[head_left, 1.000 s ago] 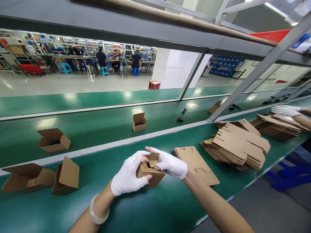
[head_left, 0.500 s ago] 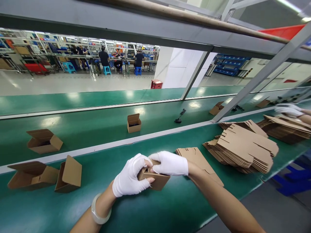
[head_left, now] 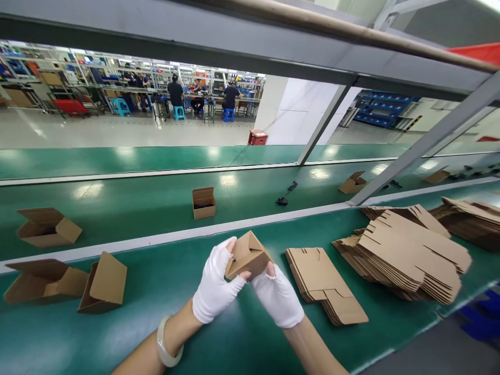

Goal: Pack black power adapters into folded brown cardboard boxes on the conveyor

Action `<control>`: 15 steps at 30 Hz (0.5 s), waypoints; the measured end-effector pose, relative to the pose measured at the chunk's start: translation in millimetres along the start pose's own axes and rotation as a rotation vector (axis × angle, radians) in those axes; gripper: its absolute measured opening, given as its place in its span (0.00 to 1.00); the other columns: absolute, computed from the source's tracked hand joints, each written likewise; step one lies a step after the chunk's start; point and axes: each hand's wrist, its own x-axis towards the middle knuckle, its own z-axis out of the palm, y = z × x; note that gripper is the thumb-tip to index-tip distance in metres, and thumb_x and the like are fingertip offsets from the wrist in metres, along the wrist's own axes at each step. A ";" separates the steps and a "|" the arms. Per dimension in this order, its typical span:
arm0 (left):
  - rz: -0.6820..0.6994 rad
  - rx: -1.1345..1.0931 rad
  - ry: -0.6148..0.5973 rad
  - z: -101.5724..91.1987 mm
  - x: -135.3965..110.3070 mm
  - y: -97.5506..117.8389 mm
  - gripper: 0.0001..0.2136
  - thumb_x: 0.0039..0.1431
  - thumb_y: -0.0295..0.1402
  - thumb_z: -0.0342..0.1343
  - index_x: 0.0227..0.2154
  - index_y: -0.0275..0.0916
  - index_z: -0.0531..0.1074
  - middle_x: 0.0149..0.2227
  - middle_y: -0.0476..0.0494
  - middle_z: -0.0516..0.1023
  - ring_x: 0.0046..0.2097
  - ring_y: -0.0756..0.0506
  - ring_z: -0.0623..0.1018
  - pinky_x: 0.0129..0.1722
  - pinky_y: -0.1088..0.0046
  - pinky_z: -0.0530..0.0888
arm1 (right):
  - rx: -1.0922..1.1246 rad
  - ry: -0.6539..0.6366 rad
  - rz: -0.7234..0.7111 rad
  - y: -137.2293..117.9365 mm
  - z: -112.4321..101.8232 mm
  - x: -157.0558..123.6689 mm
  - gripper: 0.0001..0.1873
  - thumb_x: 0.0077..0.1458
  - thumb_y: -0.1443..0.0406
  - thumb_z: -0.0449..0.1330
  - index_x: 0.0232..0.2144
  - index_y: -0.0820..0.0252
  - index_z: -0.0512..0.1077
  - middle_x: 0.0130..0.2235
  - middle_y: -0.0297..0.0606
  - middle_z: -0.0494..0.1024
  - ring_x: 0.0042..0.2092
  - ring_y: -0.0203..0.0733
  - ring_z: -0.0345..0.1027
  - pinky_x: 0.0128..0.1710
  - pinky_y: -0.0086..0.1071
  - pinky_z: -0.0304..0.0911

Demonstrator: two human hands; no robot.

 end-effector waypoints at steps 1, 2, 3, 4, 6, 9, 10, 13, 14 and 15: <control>-0.011 -0.014 -0.020 3.2 -2.5 -1.1 0.31 0.55 0.40 0.55 0.60 0.45 0.51 0.55 0.36 0.65 0.53 0.39 0.70 0.51 0.58 0.68 | -0.038 0.031 -0.022 0.0 -0.5 0.4 0.25 0.52 0.43 0.50 0.43 0.50 0.67 0.47 0.42 0.72 0.46 0.48 0.68 0.42 0.42 0.66; -0.014 -0.034 -0.039 5.4 -4.7 -3.7 0.31 0.55 0.41 0.55 0.60 0.45 0.50 0.55 0.36 0.65 0.53 0.39 0.69 0.51 0.58 0.68 | -0.103 0.058 -0.044 -2.1 -3.0 1.3 0.26 0.53 0.43 0.49 0.45 0.51 0.67 0.46 0.43 0.72 0.45 0.48 0.68 0.42 0.42 0.66; -0.010 -0.059 -0.066 6.5 -6.1 -7.9 0.32 0.55 0.41 0.55 0.60 0.45 0.50 0.56 0.36 0.64 0.54 0.39 0.69 0.52 0.58 0.68 | -0.195 0.074 -0.060 -5.7 -7.5 2.4 0.27 0.53 0.43 0.48 0.45 0.52 0.68 0.44 0.44 0.74 0.44 0.48 0.68 0.41 0.42 0.66; 0.002 -0.083 -0.111 7.0 -6.1 -14.0 0.32 0.54 0.42 0.56 0.60 0.45 0.51 0.56 0.36 0.64 0.54 0.39 0.69 0.52 0.57 0.68 | -0.315 0.080 -0.063 -10.4 -13.4 3.6 0.27 0.54 0.44 0.47 0.45 0.53 0.68 0.42 0.44 0.75 0.42 0.49 0.69 0.39 0.41 0.67; 0.021 -0.108 -0.242 7.9 0.4 -31.2 0.30 0.54 0.44 0.55 0.58 0.44 0.56 0.55 0.37 0.66 0.55 0.39 0.68 0.54 0.57 0.67 | -0.628 0.059 -0.053 -19.9 -27.0 5.7 0.23 0.56 0.49 0.48 0.44 0.55 0.70 0.38 0.44 0.77 0.37 0.48 0.70 0.36 0.40 0.66; -0.102 0.043 -0.330 19.5 30.8 -63.2 0.22 0.58 0.43 0.49 0.53 0.40 0.63 0.52 0.38 0.69 0.54 0.41 0.69 0.55 0.59 0.66 | -1.229 -0.068 -0.062 -25.6 -43.3 7.3 0.14 0.56 0.61 0.49 0.35 0.57 0.73 0.33 0.41 0.77 0.34 0.47 0.70 0.33 0.38 0.64; -0.165 0.115 -0.319 28.1 45.8 -73.1 0.20 0.59 0.42 0.48 0.51 0.38 0.64 0.51 0.38 0.70 0.55 0.41 0.68 0.55 0.59 0.66 | -1.422 -0.125 -0.075 -24.0 -46.5 7.2 0.12 0.54 0.64 0.50 0.31 0.57 0.74 0.32 0.41 0.77 0.33 0.47 0.71 0.33 0.38 0.63; -0.248 0.220 -0.315 68.6 97.3 -94.6 0.20 0.57 0.40 0.51 0.49 0.34 0.66 0.51 0.35 0.69 0.56 0.39 0.65 0.56 0.58 0.64 | -1.814 -0.240 -0.087 -12.2 -50.9 5.4 0.08 0.48 0.69 0.54 0.28 0.59 0.74 0.29 0.41 0.77 0.29 0.47 0.71 0.29 0.36 0.60; -0.250 0.226 -0.333 85.4 114.3 -98.8 0.21 0.55 0.40 0.53 0.49 0.34 0.66 0.52 0.35 0.68 0.57 0.38 0.64 0.56 0.57 0.63 | -1.869 -0.240 -0.097 -7.6 -51.6 4.1 0.07 0.47 0.69 0.56 0.29 0.59 0.74 0.29 0.41 0.77 0.29 0.47 0.71 0.28 0.35 0.59; -0.254 0.234 -0.353 102.6 130.3 -102.0 0.22 0.53 0.41 0.55 0.48 0.34 0.67 0.52 0.35 0.68 0.57 0.37 0.63 0.56 0.57 0.62 | -1.894 -0.226 -0.117 -3.5 -52.3 2.6 0.07 0.47 0.69 0.57 0.30 0.58 0.74 0.30 0.41 0.77 0.29 0.47 0.71 0.28 0.35 0.59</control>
